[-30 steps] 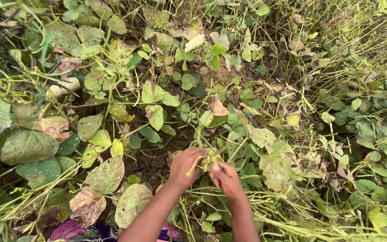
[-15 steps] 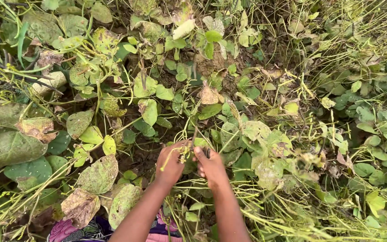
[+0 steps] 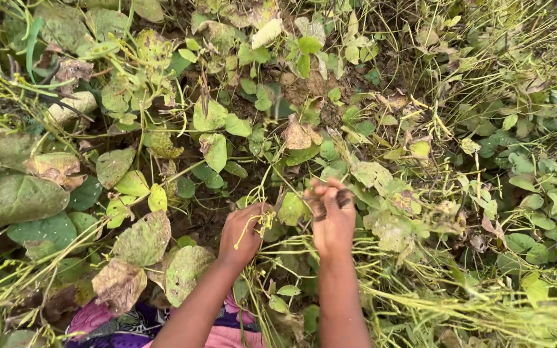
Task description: Harvesting green beans by hand and collecting them in a bag.
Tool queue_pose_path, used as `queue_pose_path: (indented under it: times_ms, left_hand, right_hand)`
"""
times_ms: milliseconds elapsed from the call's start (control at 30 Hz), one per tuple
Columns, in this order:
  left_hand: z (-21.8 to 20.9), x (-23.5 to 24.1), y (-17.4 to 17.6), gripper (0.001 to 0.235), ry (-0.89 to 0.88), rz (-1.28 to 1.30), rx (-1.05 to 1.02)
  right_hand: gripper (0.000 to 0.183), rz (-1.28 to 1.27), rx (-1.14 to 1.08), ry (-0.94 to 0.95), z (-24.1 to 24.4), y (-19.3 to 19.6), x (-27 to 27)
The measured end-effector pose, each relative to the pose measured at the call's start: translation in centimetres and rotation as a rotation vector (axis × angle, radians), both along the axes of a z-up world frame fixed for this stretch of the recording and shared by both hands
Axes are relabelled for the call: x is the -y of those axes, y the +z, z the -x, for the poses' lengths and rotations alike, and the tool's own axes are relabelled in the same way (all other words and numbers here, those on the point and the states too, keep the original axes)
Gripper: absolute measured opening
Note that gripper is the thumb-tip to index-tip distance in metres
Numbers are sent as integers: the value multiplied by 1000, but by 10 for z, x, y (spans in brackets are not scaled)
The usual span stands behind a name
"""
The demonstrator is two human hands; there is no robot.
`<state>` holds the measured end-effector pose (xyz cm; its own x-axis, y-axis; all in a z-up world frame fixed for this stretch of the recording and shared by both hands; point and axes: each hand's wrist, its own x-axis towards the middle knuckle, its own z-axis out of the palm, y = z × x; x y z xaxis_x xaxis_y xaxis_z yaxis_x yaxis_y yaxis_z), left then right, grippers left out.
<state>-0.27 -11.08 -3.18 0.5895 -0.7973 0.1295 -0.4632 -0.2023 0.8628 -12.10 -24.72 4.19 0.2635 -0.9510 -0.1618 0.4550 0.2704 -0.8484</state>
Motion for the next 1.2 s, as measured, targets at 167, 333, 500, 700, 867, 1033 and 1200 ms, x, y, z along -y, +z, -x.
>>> queue_pose_path:
  times_ms: [167, 333, 500, 700, 867, 1033, 1200]
  left_hand:
    - [6, 1, -4, 42, 23, 13, -38]
    - [15, 1, -25, 35, -78, -44, 192]
    - [20, -6, -27, 40, -149, -133, 97]
    - [22, -31, -52, 67, -306, -355, 46]
    - [17, -29, -51, 62, -397, -321, 144]
    - [-8, -4, 6, 78, -458, -490, 39]
    - [11, 48, 6, 89, -608, -751, 259]
  right_hand:
    - [31, -135, -396, 247, 9, -53, 2]
    - [37, 36, -754, 483, 9, -87, -18]
    - [27, 147, -570, 213, 23, -78, -34]
    - [18, 86, 275, 126, 50, -29, 14]
    - [16, -99, 73, 118, 21, -4, 15]
    - [36, -142, 0, 185, 34, -48, 20]
    - [15, -138, -129, 205, 13, -23, -5]
